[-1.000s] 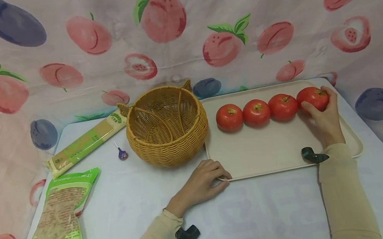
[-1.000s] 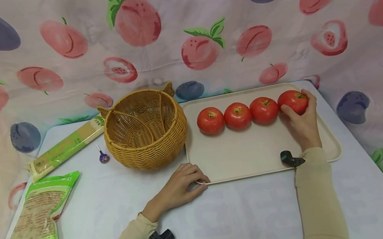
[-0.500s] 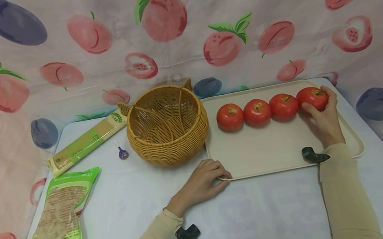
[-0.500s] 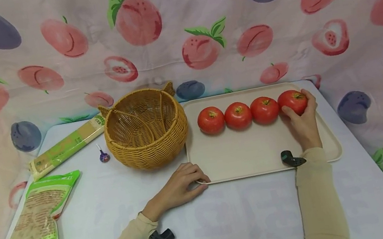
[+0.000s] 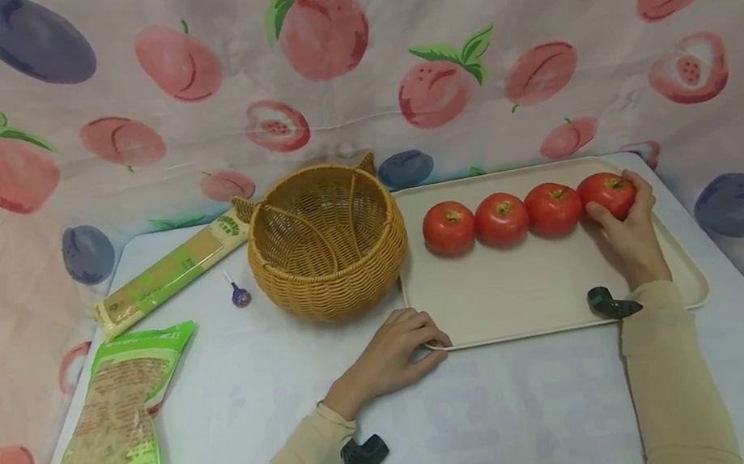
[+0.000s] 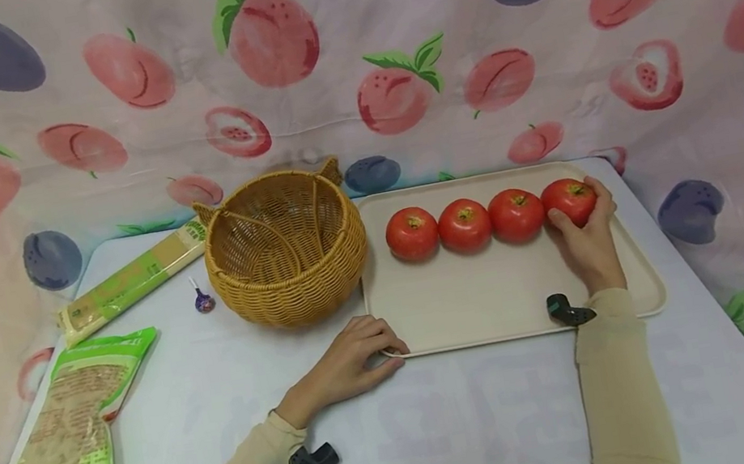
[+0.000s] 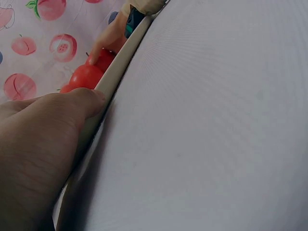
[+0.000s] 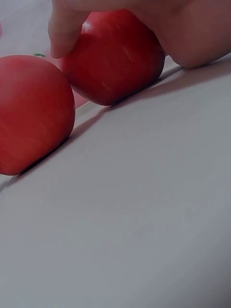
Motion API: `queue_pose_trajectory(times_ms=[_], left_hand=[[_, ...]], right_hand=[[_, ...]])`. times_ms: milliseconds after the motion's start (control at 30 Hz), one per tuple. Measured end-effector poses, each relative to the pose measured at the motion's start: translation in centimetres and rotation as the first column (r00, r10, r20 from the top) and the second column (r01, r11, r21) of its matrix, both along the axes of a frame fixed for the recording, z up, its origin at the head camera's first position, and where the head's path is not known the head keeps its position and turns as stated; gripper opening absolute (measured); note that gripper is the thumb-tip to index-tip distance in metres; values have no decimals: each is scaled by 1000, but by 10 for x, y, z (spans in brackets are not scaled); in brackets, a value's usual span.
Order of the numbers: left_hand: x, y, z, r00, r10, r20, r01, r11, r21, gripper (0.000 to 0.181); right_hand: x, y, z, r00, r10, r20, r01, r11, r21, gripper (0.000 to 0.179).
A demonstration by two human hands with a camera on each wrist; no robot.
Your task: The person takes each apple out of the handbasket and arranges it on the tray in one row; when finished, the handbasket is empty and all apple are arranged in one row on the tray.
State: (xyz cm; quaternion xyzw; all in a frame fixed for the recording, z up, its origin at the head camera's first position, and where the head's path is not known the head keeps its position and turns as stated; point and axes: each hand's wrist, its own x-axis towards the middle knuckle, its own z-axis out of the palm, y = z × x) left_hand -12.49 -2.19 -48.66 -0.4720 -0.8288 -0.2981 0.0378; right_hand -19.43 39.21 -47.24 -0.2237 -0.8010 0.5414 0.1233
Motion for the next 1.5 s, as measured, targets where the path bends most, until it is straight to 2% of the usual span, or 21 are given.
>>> queue_pose_trajectory(times_ms=[200,467,633,1000,1067,1267,1400,1500], left_hand=[[0,2,1,1000,-1,10,1,1000,-8,10],[2,2,2,1000,-5,8,5,1000,4,10],[0,2,1,1000,-14,0,14,999,33,11],[2,-4,5,999,-35,33,31,993,117,18],[1,-6,6,999,-32,35,27,991,133,18],[0,-11,8,999,4,44,-11,988,157,18],[-1,-19,8,996,40,82,-52,988,147,21],[1,-30,8,987,80,137,-98,986,132,28]], right_hand=[[2,3,-1,1000,-1,-30,1,1000,-3,71],[3,5,-3,1000,-11,13,10,999,54,76],[1,7,-4,1000,-4,0,4,998,56,79],[2,6,-2,999,28,-38,-29,1000,-12,83],[2,5,-1,998,26,-58,-29,998,-54,82],[4,5,7,984,-33,-173,7,989,-147,69],[6,6,12,965,-101,-243,76,991,-110,55],[5,6,16,941,-177,-288,175,984,-34,44]])
